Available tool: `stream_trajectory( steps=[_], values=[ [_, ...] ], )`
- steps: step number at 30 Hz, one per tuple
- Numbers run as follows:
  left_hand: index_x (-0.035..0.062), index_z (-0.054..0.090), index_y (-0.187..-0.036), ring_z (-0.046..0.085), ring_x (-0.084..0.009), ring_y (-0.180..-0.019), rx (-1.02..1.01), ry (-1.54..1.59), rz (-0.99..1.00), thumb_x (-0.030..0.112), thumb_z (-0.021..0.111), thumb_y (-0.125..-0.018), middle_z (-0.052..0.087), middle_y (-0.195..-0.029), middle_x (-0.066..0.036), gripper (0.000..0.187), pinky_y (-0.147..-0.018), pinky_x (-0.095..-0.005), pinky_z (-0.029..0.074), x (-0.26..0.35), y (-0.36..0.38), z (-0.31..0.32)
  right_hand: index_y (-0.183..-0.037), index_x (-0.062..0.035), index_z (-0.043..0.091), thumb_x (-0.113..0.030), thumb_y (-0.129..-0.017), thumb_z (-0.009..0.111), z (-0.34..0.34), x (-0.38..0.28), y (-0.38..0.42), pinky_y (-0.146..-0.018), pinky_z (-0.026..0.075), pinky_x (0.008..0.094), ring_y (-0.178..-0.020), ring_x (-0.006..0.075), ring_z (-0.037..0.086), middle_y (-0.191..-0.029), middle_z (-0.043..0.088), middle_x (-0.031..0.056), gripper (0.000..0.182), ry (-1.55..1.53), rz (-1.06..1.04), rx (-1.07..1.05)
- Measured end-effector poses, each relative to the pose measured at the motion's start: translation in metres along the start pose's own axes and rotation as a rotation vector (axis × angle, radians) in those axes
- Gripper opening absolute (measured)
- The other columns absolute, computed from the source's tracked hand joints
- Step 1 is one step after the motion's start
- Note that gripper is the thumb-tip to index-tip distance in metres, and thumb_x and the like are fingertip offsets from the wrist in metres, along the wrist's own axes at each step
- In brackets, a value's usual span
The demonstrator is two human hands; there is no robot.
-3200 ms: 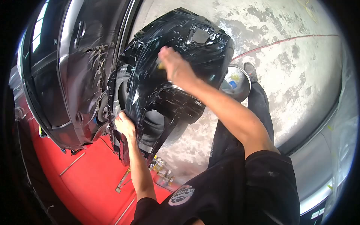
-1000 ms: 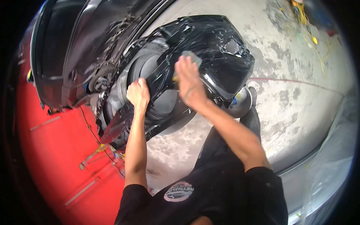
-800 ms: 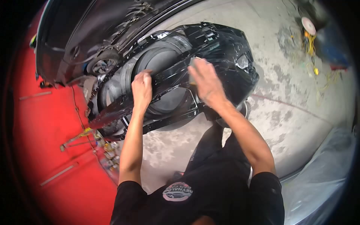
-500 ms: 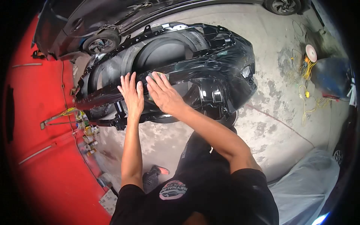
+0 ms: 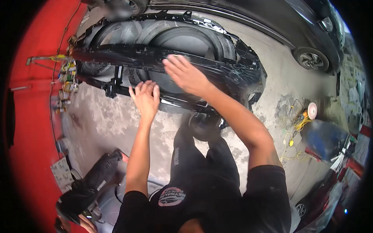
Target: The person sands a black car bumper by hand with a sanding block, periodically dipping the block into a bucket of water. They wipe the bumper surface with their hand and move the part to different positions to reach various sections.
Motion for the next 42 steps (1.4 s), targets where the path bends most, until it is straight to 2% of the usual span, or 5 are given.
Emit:
stream_trajectory(
  steps=[16, 21, 29, 35, 42],
  values=[
    [0.0095, 0.083, -0.109, 0.058, -0.0294, -0.129, 0.058, -0.087, -0.094, 0.019, 0.065, -0.088, 0.075, -0.124, -0.003, 0.030, -0.128, -0.0620, 0.021, -0.013, 0.004, 0.011, -0.155, 0.0067, 0.046, -0.011, -0.096, 0.052, 0.025, -0.016, -0.004, -0.129, 0.028, 0.0554, -0.159, 0.0395, 0.034, -0.169, 0.038, 0.0213, 0.062, 0.121, -0.103, -0.116],
    [0.0085, 0.083, -0.103, 0.059, -0.0281, -0.126, 0.117, -0.040, -0.059, 0.023, 0.070, -0.086, 0.075, -0.119, -0.004, 0.026, -0.128, -0.0618, 0.021, -0.017, 0.008, 0.010, -0.155, 0.0090, 0.045, -0.012, -0.096, 0.051, -0.002, 0.023, 0.108, -0.128, 0.027, 0.0584, -0.158, 0.0432, 0.034, -0.168, 0.039, 0.0236, 0.063, 0.136, 0.015, -0.114],
    [0.0061, 0.069, -0.102, 0.061, -0.0276, -0.119, 0.239, 0.052, -0.103, 0.008, 0.068, -0.081, 0.071, -0.110, -0.006, 0.022, -0.126, -0.0619, 0.024, -0.013, 0.010, 0.004, -0.147, 0.0110, 0.052, -0.017, -0.096, 0.050, 0.057, -0.050, -0.066, -0.130, 0.028, 0.0517, -0.155, 0.0395, 0.039, -0.164, 0.044, 0.0254, 0.058, 0.103, -0.220, -0.003],
    [0.0054, 0.065, -0.107, 0.059, -0.0293, -0.123, 0.190, 0.112, -0.127, 0.009, 0.070, -0.080, 0.067, -0.114, -0.007, 0.028, -0.126, -0.0622, 0.024, -0.021, 0.011, 0.002, -0.160, 0.0051, 0.041, -0.008, -0.096, 0.053, 0.005, -0.002, 0.044, -0.127, 0.032, 0.0558, -0.160, 0.0413, 0.030, -0.168, 0.041, 0.0213, 0.066, 0.077, -0.038, -0.124],
    [0.0032, 0.064, -0.113, 0.059, -0.0328, -0.124, 0.159, 0.118, -0.108, 0.014, 0.077, -0.077, 0.069, -0.123, -0.012, 0.039, -0.126, -0.0635, 0.023, -0.017, 0.011, 0.002, -0.150, -0.0012, 0.056, -0.020, -0.094, 0.066, 0.018, -0.022, -0.042, -0.126, 0.032, 0.0561, -0.154, 0.0382, 0.038, -0.164, 0.045, 0.0149, 0.059, 0.144, -0.070, -0.112]
  ],
)
Point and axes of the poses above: each hand's wrist, its own y-axis away from the middle knuckle, its own z-axis out of the palm, x = y × z, the point moved 7 cm from there along -y, towards the middle knuckle
